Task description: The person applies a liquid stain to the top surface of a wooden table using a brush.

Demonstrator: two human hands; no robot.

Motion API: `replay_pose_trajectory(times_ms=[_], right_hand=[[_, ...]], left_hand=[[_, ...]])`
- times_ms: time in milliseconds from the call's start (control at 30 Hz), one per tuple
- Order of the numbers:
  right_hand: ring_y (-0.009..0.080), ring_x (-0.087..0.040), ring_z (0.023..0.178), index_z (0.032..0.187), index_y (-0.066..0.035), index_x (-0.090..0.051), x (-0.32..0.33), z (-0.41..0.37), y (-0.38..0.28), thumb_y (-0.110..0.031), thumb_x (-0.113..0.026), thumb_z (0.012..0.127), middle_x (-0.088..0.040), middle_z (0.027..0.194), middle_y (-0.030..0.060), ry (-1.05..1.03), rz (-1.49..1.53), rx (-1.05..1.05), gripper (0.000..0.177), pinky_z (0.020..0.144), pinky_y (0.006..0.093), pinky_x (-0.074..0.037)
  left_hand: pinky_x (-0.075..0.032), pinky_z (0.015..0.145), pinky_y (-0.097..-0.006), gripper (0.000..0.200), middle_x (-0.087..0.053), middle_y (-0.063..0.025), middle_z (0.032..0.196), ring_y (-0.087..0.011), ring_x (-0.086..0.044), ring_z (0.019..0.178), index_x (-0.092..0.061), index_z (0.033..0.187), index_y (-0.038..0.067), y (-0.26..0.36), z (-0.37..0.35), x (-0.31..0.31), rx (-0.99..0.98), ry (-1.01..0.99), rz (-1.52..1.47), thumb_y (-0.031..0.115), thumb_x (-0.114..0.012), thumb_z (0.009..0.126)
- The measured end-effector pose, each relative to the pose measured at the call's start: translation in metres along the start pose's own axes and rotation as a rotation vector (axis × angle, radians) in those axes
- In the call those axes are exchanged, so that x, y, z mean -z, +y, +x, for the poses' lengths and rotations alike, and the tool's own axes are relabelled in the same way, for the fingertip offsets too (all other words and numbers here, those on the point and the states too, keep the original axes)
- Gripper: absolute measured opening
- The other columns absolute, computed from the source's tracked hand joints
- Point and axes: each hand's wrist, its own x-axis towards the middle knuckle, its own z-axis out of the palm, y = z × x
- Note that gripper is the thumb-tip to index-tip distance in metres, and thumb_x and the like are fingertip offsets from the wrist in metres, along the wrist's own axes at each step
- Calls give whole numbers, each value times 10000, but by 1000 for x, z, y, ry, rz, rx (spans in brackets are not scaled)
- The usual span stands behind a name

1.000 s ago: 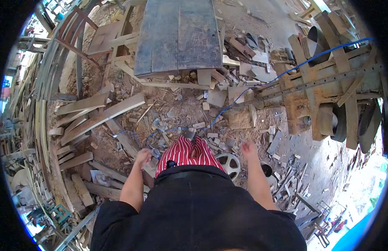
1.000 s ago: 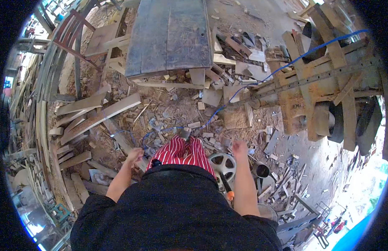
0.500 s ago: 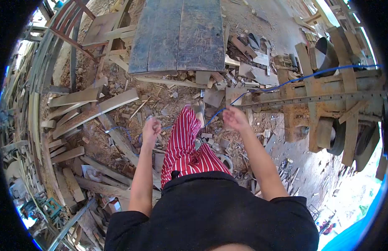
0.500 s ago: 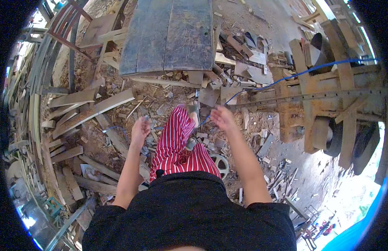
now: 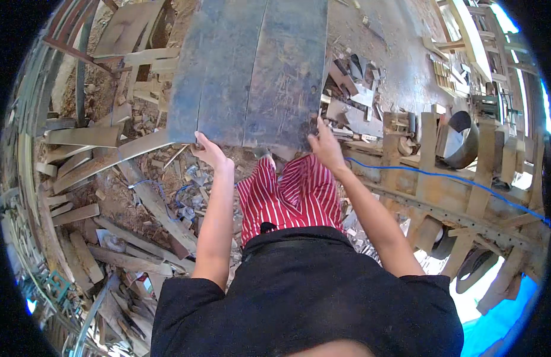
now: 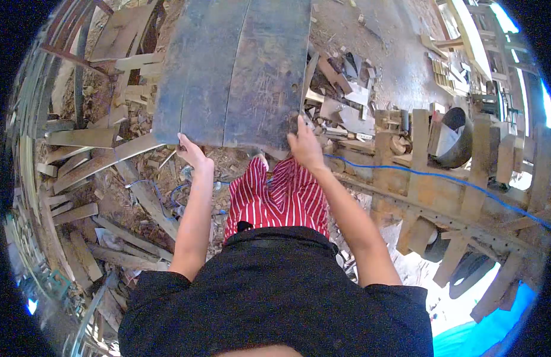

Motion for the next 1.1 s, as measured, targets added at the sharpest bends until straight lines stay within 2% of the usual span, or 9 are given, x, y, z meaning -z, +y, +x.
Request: replay_pose_trajectory(times_ms=[100, 233, 633, 833, 900, 967, 1000, 1033, 1100], right_hand=[[436, -526, 1036, 1359, 75, -218, 14, -3, -19, -271, -534, 850, -500, 1144, 301, -125, -115, 18, 692, 865, 460, -450], [423, -592, 921, 1286, 136, -268, 37, 16, -18, -287, -527, 836, -561, 1049, 295, -373, -316, 107, 670, 801, 456, -491], [384, -634, 848, 878, 9, -613, 76, 87, -70, -340, -550, 824, -646, 856, 230, -864, -824, 303, 358, 754, 467, -505], [384, -635, 747, 883, 37, -608, 92, 160, -35, -323, -474, 890, -641, 776, 231, -1155, -495, 694, 384, 709, 454, -499], [303, -665, 738, 880, -1, -641, 110, 191, -38, -335, -528, 870, -673, 820, 163, -1345, -169, 327, 353, 688, 401, -524], [201, -672, 706, 885, 9, -646, 135, 224, -23, -268, -493, 898, -685, 800, 105, -1245, 131, -42, 316, 644, 322, -530], [132, -662, 703, 886, 13, -648, 140, 242, 4, -222, -461, 910, -683, 789, 78, -1089, 216, -177, 301, 624, 266, -529], [140, -654, 687, 901, 15, -646, 148, 261, 40, -232, -457, 912, -678, 783, 87, -968, 259, -95, 311, 628, 278, -538], [176, -629, 639, 938, 27, -621, 159, 277, 146, -210, -456, 911, -640, 744, 101, -633, 359, -321, 290, 607, 300, -535]], left_hand=[[-298, 1047, -413, 897, -225, -176, 1455, -293, -340, 1284, -128, 1423, 46, 3, -8, -17, 51, 81, 4, 585, -537, 834], [-280, 1072, -432, 923, -117, -183, 1495, -329, -319, 1300, -34, 1439, 78, 9, -16, -31, 110, 135, -41, 588, -517, 840], [-294, 1045, -437, 846, -229, -189, 1454, -312, -332, 1286, -72, 1446, 106, 1, -18, -40, 0, 179, -258, 548, -508, 872], [-294, 1053, -393, 789, -204, -165, 1470, -290, -313, 1310, -79, 1450, 51, 7, -20, -45, 75, 239, -225, 461, -490, 916], [-293, 1057, -390, 785, -212, -154, 1473, -287, -311, 1315, -89, 1451, 47, 6, -22, -38, 121, 272, -240, 466, -483, 918], [-304, 1054, -399, 770, -230, -133, 1472, -285, -328, 1301, -142, 1449, 52, -10, -11, -31, 119, 274, -26, 508, -456, 914], [-304, 1054, -399, 770, -230, -133, 1472, -285, -328, 1301, -142, 1449, 52, 0, -11, -37, 94, 264, 19, 508, -456, 914], [-314, 1048, -404, 758, -243, -130, 1469, -292, -334, 1294, -174, 1441, 49, 9, -17, -46, 102, 327, -21, 519, -446, 913], [-324, 1041, -408, 749, -255, -126, 1465, -298, -340, 1286, -206, 1434, 46, 27, -29, -62, 117, 345, 33, 530, -436, 912]])
